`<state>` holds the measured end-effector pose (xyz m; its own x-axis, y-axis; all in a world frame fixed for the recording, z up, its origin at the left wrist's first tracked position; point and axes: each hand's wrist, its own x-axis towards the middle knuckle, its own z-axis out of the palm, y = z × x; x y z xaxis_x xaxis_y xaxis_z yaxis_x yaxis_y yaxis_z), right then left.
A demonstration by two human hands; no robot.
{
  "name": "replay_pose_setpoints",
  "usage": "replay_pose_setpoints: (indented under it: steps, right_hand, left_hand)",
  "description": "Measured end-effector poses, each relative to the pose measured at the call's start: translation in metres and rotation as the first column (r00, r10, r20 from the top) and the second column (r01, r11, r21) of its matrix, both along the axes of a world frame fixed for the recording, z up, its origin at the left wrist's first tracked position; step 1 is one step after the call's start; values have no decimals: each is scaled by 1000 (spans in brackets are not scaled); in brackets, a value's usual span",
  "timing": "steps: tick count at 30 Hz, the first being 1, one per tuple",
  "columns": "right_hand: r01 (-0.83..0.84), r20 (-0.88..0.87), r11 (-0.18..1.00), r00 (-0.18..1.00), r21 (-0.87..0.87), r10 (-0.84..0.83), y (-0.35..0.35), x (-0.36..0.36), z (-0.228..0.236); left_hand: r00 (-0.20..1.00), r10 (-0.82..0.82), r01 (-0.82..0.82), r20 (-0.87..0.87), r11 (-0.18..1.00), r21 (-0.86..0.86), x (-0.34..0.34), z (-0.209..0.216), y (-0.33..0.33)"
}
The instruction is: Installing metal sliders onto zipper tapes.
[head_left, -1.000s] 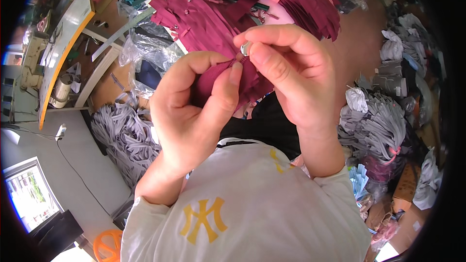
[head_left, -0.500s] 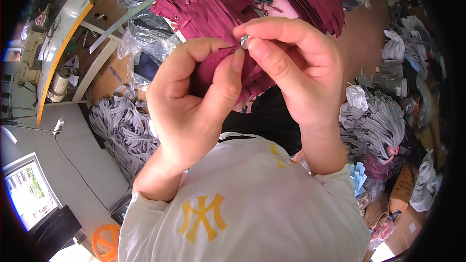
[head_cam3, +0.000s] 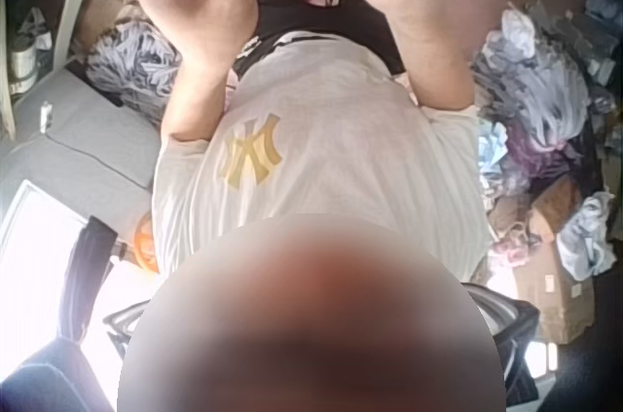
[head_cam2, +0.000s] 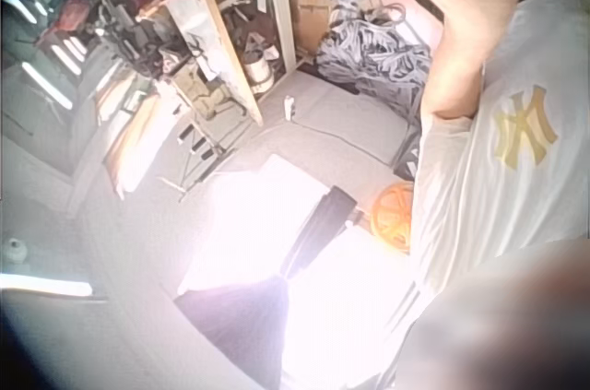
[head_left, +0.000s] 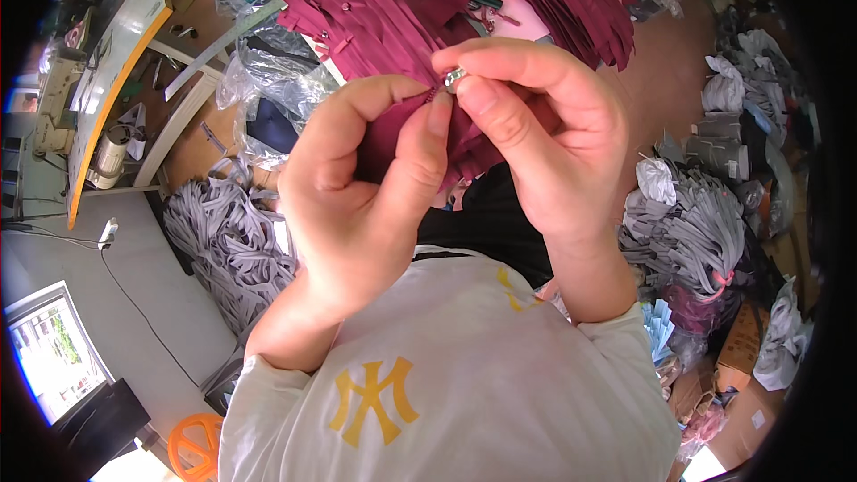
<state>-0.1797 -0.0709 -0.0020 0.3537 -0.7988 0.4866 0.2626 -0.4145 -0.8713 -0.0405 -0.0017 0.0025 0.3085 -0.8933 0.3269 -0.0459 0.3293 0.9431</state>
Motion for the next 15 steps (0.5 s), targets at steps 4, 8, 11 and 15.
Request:
replay_pose_setpoints:
  steps: [4, 8, 11, 15]
  right_hand:
    - [-32, 106, 998, 994, 51, 27, 2, 2, -5]
    - [-11, 133, 1000, 991, -8, 12, 1, 4, -9]
    - [1, 112, 1000, 994, -4, 0, 1, 3, -10]
    - [-5, 127, 1000, 992, -10, 6, 3, 5, -10]
  left_hand:
    - [1000, 4, -4, -17, 1000, 1, -1, 2, 0]
    - [1000, 2, -2, 4, 1000, 21, -2, 3, -1]
    - [1000, -2, 2, -13, 1000, 28, -2, 3, -1]
    - [996, -1, 5, -87, 999, 43, -4, 3, 0]
